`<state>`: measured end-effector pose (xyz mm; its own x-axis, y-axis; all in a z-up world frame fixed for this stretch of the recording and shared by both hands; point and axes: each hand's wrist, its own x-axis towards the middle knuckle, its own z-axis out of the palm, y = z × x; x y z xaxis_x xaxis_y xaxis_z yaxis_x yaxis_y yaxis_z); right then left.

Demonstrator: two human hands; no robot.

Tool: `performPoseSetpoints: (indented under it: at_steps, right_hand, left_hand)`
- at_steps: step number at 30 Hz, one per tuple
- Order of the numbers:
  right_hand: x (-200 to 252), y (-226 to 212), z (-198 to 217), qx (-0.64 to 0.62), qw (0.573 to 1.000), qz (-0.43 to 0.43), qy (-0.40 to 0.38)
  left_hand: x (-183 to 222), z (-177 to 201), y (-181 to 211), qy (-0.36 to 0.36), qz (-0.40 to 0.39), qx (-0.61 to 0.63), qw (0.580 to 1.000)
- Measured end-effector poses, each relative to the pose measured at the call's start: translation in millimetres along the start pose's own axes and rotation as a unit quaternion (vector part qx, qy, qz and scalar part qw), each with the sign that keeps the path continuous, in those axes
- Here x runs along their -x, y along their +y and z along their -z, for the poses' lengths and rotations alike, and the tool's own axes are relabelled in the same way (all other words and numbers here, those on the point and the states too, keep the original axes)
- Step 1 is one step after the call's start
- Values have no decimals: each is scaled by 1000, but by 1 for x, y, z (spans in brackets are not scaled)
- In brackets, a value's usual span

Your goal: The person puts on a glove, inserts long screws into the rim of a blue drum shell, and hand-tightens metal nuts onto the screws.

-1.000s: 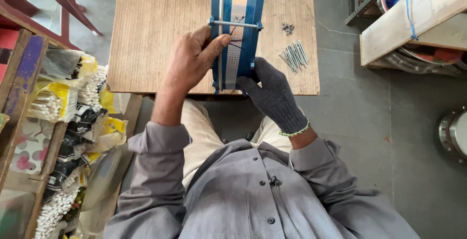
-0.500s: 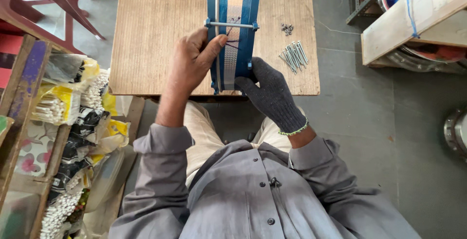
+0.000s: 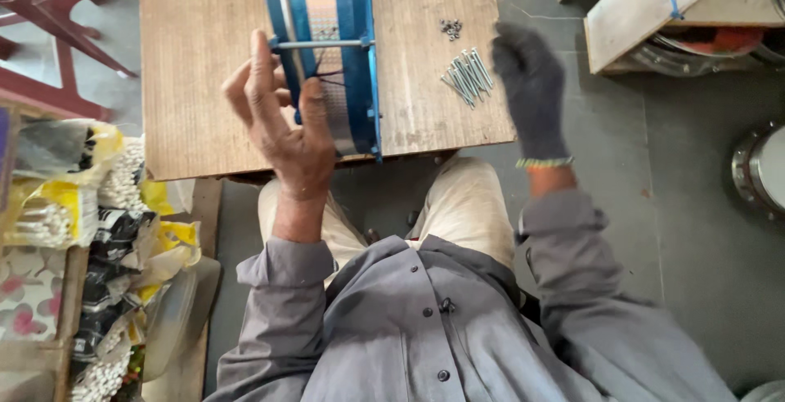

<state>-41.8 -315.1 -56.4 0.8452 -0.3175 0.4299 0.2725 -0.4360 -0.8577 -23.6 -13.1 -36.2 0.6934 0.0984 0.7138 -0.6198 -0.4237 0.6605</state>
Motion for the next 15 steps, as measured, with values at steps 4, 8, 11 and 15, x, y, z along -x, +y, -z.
performPoseSetpoints:
  at_steps: [4,8,11,15]
  right_hand:
    - [-33,77,28,158,979,-129,-5]
    - [-56,141,13,274,957,-40,-86]
    - [-73,176,-9,295,949,32,-108]
    - [-105,212,-46,338,935,63,-91]
  left_hand:
    - [5,4,8,0,47,18,999]
    - [10,2,6,1,58,-30,998]
    - [15,4,4,-5,64,0,998]
    - [21,5,4,4,79,13,997]
